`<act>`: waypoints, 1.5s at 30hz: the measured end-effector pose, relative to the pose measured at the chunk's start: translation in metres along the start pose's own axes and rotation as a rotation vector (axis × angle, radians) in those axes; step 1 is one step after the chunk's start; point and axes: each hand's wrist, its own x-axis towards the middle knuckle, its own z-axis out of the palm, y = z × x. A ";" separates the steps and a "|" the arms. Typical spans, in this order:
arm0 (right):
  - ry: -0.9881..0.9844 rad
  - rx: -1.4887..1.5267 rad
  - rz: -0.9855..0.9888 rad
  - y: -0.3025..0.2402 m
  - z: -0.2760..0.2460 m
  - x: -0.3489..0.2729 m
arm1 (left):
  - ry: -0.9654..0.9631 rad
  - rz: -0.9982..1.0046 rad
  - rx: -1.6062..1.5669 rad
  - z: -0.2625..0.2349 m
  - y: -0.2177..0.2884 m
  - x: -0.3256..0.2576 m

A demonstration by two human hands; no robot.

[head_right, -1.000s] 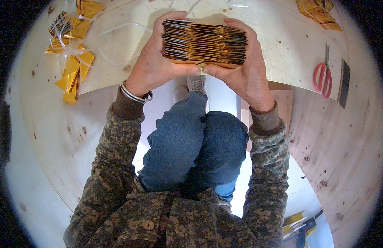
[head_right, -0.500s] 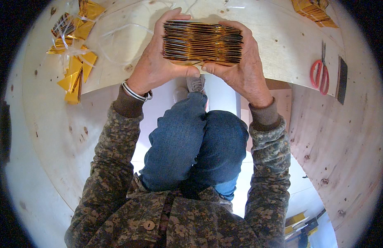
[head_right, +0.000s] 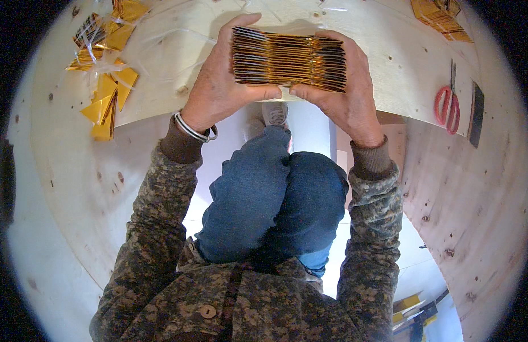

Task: The person sits on the floor at a low table and repeatedly picks up stacks of gold-colored triangular items. They align the stacks, wrap a white rubber band around them, and place the finished bundles on the table. The person continues this process for multiple stacks throughout the clip.

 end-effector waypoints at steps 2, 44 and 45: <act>-0.007 0.125 0.038 -0.008 -0.001 0.000 | -0.009 0.006 -0.091 -0.002 0.003 0.001; 0.236 0.336 -0.131 -0.015 0.030 0.004 | -0.004 0.368 0.754 -0.009 0.073 0.014; 0.222 0.317 -0.130 -0.014 0.030 0.004 | -0.011 0.352 0.753 -0.008 0.073 0.013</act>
